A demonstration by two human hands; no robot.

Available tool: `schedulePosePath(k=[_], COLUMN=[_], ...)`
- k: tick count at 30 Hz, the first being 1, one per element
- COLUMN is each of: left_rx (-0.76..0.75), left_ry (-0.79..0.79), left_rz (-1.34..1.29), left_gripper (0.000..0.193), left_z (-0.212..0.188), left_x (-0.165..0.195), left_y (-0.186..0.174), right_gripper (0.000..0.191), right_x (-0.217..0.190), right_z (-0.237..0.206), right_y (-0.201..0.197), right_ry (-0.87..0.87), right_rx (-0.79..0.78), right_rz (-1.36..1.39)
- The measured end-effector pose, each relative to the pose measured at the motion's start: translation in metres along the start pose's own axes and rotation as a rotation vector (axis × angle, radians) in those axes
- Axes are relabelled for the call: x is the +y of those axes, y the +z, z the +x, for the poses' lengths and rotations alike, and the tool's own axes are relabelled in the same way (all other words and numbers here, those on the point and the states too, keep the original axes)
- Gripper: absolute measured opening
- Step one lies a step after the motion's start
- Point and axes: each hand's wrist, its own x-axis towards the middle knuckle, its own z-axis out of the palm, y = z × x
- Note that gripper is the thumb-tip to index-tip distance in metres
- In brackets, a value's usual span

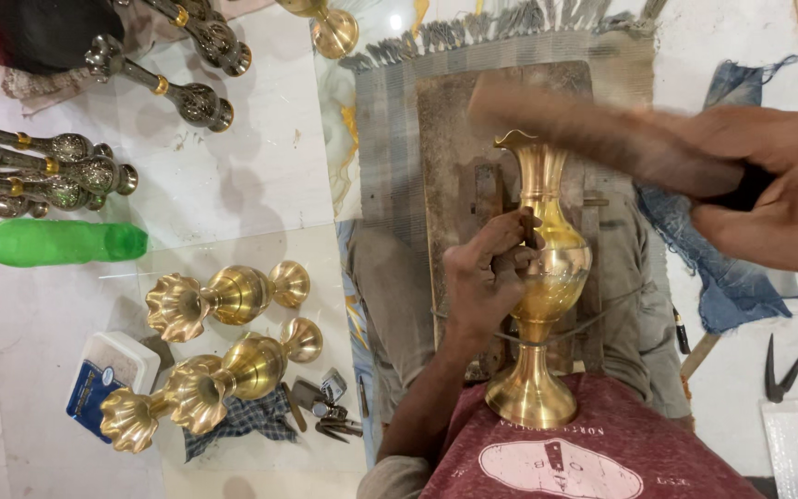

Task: The person sits on the floor with a brass vase held against a wooden block on their lap. They hold a small punch against the vase's surface with one hand and strike it with a wooden mallet held in the other hand, working around the vase body to shape and smooth the brass.

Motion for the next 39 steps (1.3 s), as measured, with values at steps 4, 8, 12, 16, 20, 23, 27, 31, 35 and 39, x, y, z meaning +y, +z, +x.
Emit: schedulePosePath(k=[4, 8, 12, 16, 20, 23, 27, 31, 35, 39], left_rx=[0.201, 0.306, 0.423, 0.461, 0.443, 0.478, 0.423, 0.303, 0.127, -0.065], left_ry=[-0.041, -0.011, 0.059, 0.056, 0.095, 0.000, 0.054, 0.100, 0.157, 0.244], left_rz=[0.061, 0.042, 0.030, -0.043, 0.009, -0.098, -0.023, -0.077, 0.061, 0.060], left_gripper=[0.021, 0.018, 0.020, 0.017, 0.019, 0.026, 0.019, 0.015, 0.026, 0.027], left_z=[-0.006, -0.015, -0.020, -0.025, -0.026, -0.025, -0.023, -0.015, -0.008, -0.001], left_x=[-0.001, 0.001, 0.002, 0.001, -0.004, -0.006, -0.009, -0.014, -0.019, -0.028], left_y=[0.019, 0.027, 0.034, 0.037, 0.036, 0.035, 0.033, 0.026, 0.009, -0.001], right_gripper=[0.089, 0.083, 0.089, 0.087, 0.096, 0.098, 0.084, 0.088, 0.090, 0.086], right_x=[-0.020, -0.036, -0.057, -0.078, -0.078, -0.067, -0.045, -0.020, 0.015, 0.042], right_z=[-0.003, 0.000, 0.000, -0.004, -0.003, 0.003, 0.002, -0.007, -0.026, -0.039], right_y=[-0.006, -0.014, -0.029, -0.036, -0.037, -0.029, -0.008, 0.017, 0.040, 0.081], right_ry=[-0.165, -0.160, -0.172, -0.112, -0.136, -0.170, -0.219, -0.357, -0.231, -0.048], right_rx=[0.187, -0.026, -0.048, -0.050, -0.144, -0.053, 0.068, 0.249, 0.252, 0.381], right_rz=[-0.186, -0.469, -0.614, -0.585, -0.697, -0.675, -0.472, -0.420, -0.003, 0.126])
